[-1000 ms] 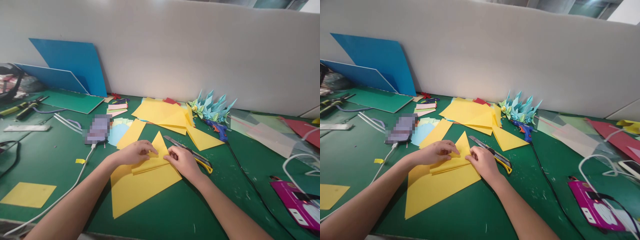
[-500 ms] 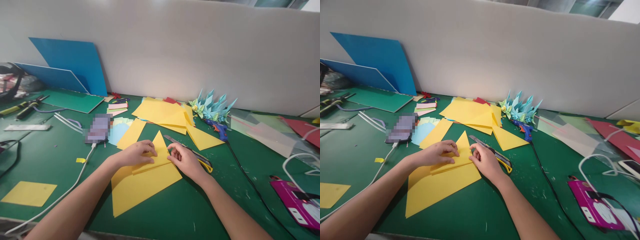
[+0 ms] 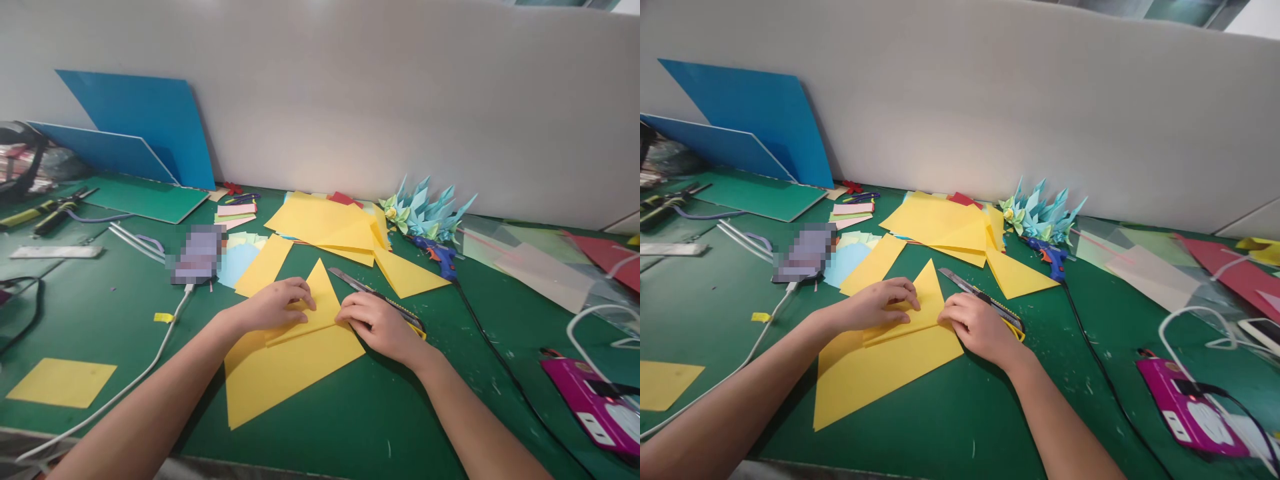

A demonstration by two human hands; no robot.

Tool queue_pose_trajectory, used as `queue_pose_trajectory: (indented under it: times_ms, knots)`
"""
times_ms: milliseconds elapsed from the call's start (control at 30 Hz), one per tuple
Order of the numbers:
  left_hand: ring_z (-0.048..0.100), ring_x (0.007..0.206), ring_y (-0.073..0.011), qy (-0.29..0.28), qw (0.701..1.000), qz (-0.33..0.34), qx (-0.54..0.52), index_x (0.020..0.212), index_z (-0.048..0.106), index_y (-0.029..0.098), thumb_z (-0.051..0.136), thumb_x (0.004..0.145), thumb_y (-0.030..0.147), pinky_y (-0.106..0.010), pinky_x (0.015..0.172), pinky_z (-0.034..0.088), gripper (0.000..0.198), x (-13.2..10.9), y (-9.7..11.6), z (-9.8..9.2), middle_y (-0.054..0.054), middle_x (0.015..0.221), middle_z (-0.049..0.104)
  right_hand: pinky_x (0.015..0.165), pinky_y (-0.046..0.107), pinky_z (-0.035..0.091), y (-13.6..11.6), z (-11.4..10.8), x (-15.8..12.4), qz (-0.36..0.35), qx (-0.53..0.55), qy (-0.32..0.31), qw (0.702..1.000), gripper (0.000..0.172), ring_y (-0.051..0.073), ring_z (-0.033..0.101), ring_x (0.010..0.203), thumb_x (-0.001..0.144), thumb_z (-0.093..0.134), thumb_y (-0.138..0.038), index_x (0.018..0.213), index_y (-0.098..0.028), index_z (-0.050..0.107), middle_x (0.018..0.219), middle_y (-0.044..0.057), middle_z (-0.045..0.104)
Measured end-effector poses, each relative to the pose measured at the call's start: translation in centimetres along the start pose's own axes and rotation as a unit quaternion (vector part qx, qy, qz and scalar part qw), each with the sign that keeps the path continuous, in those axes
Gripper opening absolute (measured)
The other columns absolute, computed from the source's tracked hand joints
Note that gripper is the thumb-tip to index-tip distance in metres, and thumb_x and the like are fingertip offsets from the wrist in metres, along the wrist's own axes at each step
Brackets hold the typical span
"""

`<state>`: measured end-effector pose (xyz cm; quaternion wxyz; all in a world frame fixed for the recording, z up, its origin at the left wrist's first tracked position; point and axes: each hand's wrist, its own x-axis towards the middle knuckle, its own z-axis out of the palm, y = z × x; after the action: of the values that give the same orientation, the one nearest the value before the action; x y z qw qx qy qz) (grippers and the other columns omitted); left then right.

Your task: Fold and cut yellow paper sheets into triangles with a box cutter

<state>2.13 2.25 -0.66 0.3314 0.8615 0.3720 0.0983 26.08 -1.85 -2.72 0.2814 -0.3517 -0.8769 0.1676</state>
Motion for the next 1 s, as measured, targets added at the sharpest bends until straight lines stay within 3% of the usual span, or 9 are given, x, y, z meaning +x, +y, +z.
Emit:
queue_pose_trajectory:
  times_ms: [200, 633, 1000]
  knots:
    - [0.06, 0.095, -0.0175, 0.007, 1.0, 0.016, 0.018, 0.093, 0.066, 0.023, 0.059, 0.08, 0.021, -0.028, 0.083, 0.046, 0.015, 0.0, -0.3, 0.1, -0.003, 0.106, 0.059, 0.071, 0.034, 0.051, -0.3, -0.2, -0.2, -0.079, -0.063, -0.016, 0.995, 0.028, 0.02, 0.06, 0.082, 0.09, 0.042, -0.009, 0.093, -0.018, 0.068, 0.088, 0.008, 0.068]
    - [0.061, 0.087, -0.0132, 0.011, 0.998, 0.054, 0.036, 0.096, 0.071, 0.024, 0.053, 0.083, 0.011, -0.022, 0.076, 0.046, 0.026, 0.1, -0.9, 0.4, -0.003, 0.108, 0.058, 0.072, 0.033, 0.054, 0.3, -0.8, -0.5, -0.085, -0.099, -0.022, 0.991, 0.03, 0.019, 0.064, 0.082, 0.09, 0.042, -0.011, 0.094, -0.019, 0.07, 0.09, 0.007, 0.071]
    - [0.06, 0.089, -0.0148, 0.012, 0.997, 0.06, 0.052, 0.098, 0.071, 0.026, 0.045, 0.087, 0.013, -0.025, 0.078, 0.046, 0.031, 0.0, -1.0, 0.6, -0.004, 0.111, 0.056, 0.069, 0.035, 0.052, -0.4, -0.9, -0.2, -0.095, -0.123, -0.048, 0.987, 0.03, 0.021, 0.06, 0.081, 0.09, 0.04, -0.011, 0.095, -0.017, 0.07, 0.085, 0.01, 0.067]
